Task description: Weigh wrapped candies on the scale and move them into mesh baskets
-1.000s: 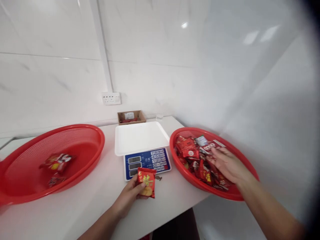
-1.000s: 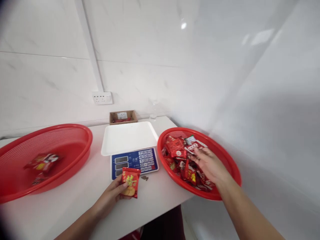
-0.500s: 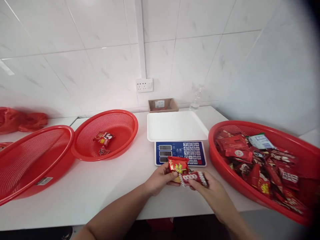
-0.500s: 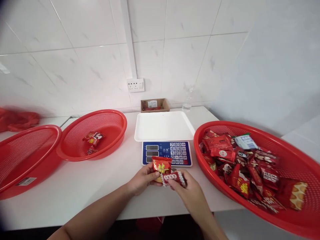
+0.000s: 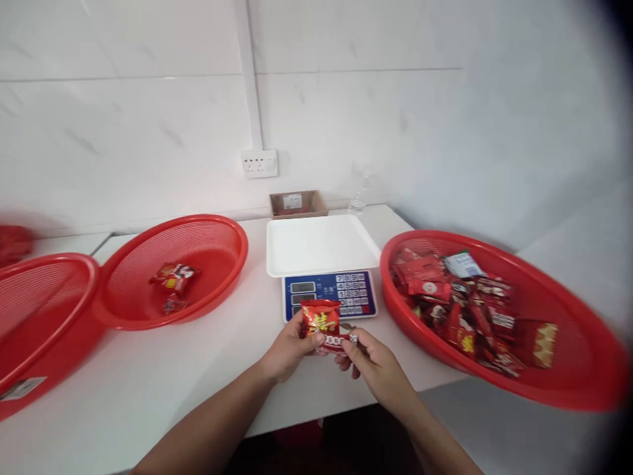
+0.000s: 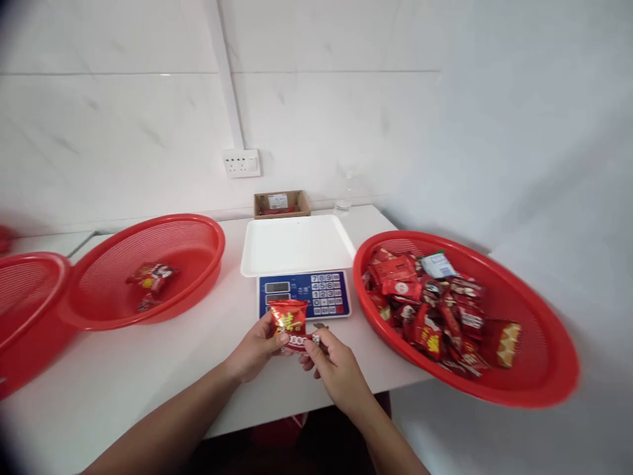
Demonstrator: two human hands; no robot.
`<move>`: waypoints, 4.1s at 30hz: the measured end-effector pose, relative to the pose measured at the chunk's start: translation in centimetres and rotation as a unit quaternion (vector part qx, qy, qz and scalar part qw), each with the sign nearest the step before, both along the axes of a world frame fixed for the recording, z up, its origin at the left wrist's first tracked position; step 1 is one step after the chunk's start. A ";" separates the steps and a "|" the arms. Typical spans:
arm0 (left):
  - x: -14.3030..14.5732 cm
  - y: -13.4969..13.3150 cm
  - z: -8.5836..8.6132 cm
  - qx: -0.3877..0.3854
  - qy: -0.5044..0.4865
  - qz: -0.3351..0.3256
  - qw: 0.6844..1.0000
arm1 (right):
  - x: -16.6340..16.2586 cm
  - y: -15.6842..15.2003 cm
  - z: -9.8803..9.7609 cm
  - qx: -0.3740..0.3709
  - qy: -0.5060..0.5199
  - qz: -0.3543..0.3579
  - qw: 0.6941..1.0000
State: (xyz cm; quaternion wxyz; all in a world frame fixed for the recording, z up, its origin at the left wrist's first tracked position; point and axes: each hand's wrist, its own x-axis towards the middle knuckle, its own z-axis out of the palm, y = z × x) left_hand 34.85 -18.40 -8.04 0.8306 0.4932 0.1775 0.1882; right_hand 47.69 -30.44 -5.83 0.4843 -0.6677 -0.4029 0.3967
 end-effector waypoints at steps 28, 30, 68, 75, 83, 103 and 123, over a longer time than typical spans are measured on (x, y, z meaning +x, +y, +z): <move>0.0 0.3 0.3 -0.038 0.062 0.013 0.997 | 21.3 -7.0 5.6 -0.272 -0.392 -0.033 0.878; 0.0 0.4 0.2 -0.041 0.064 0.015 0.997 | 21.0 -7.1 5.7 -0.322 -0.369 0.052 0.870; 0.1 0.4 0.3 -0.038 0.058 0.018 0.997 | 20.9 -6.4 8.2 0.014 0.152 -0.327 0.933; 0.2 0.4 0.2 -0.038 0.071 0.020 0.997 | 21.1 -6.6 8.1 0.001 0.149 -0.327 0.933; 0.3 0.2 0.5 -0.038 0.081 0.025 0.996 | 21.6 -6.7 7.6 0.034 0.196 -0.310 0.930; 0.2 0.5 -0.3 -0.031 0.087 0.019 0.996 | 21.1 -6.3 7.6 0.068 0.278 -0.320 0.903; 0.2 0.5 0.2 -0.034 0.082 0.010 0.996 | 18.8 -6.0 8.6 0.055 0.084 -0.157 0.983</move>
